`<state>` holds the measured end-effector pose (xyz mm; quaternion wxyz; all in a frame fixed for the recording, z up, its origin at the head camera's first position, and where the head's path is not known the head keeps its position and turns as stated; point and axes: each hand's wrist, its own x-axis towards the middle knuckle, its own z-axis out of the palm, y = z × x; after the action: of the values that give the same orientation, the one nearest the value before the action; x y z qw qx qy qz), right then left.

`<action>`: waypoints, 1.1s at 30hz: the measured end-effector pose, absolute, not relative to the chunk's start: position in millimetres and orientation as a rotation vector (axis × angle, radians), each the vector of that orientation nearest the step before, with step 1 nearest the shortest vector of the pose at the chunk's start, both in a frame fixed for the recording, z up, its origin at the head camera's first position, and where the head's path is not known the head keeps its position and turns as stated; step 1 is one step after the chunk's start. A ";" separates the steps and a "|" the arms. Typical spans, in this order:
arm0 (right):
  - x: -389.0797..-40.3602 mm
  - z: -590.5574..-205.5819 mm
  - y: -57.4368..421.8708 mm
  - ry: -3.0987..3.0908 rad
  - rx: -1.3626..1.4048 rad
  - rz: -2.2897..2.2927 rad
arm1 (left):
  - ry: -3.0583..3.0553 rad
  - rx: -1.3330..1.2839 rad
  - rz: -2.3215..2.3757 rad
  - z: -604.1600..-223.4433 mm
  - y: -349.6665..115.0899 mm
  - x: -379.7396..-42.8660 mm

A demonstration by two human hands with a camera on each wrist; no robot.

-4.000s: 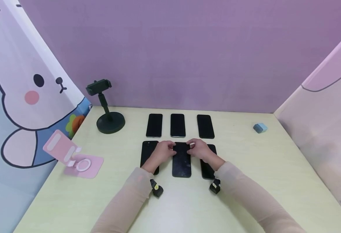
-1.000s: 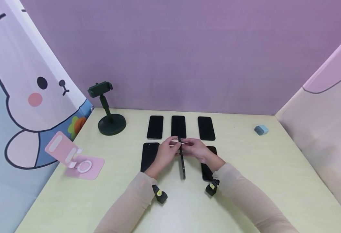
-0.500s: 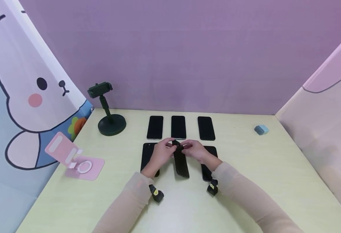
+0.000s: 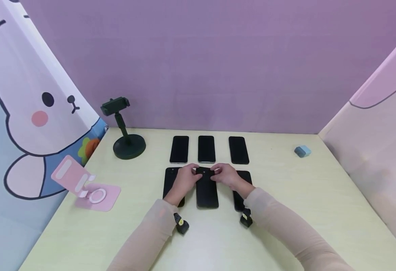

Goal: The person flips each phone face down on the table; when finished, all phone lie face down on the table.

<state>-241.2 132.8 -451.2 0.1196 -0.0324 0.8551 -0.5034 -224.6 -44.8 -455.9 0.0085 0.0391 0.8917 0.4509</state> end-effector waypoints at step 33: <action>-238.6 -431.3 150.1 2.574 -0.085 -1.312 | 2.817 0.219 1.166 -447.5 -38.4 -236.0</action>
<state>-238.6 150.1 -431.3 0.1252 -0.0292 0.8835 -0.4504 -236.0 -38.4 -447.5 0.0425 0.0717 0.9208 0.3811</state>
